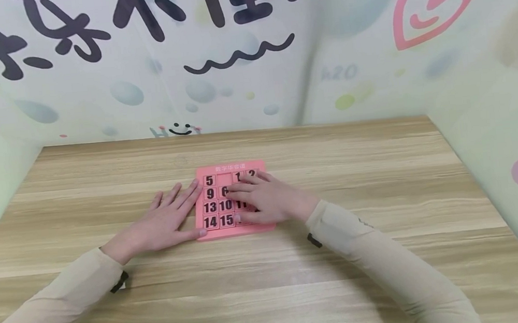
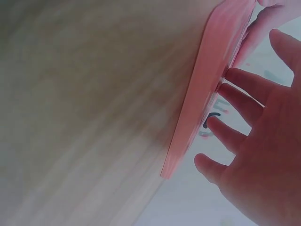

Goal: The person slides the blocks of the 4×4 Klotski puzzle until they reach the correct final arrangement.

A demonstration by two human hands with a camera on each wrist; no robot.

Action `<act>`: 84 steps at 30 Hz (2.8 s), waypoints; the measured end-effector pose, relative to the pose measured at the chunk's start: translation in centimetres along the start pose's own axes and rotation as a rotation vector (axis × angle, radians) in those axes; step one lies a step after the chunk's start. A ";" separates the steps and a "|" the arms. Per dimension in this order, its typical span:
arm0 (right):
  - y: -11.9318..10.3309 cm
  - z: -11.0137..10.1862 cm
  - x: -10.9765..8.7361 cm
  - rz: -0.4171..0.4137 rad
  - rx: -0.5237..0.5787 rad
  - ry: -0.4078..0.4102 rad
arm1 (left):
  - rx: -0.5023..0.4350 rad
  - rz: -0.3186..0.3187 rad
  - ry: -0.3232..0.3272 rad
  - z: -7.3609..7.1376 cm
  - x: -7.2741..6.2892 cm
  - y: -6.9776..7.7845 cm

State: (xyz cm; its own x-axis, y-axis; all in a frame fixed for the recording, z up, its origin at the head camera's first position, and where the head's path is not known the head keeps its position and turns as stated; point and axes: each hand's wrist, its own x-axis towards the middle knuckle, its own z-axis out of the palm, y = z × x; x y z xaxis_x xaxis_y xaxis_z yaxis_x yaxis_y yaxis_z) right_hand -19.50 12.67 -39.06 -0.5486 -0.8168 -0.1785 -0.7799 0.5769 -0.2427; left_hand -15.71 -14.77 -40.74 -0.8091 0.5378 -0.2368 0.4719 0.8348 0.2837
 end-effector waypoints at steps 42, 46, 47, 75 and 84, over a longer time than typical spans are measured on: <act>1.4 -0.2 -0.8 0.025 0.047 0.059 | 0.010 0.004 -0.002 0.0 0.0 0.0; 1.7 -0.3 -1.0 0.060 0.059 0.053 | 0.011 0.004 0.001 0.0 0.0 0.0; 1.7 -0.3 -1.0 0.071 0.062 0.050 | 0.011 0.003 0.001 0.0 0.1 0.0; 2.5 -0.3 -1.2 0.126 0.090 0.051 | 0.001 -0.003 -0.004 -0.2 -0.1 0.1; 2.5 -0.2 -1.0 0.097 0.072 0.064 | 0.004 -0.004 -0.005 -0.2 0.0 0.2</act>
State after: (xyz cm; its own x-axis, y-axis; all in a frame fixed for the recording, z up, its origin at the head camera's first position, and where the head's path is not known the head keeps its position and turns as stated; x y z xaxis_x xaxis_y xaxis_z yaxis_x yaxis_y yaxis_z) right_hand -21.00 14.91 -39.32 -0.6405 -0.7543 -0.1444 -0.6997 0.6507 -0.2950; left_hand -15.66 -14.68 -40.49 -0.8094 0.5349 -0.2424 0.4698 0.8374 0.2794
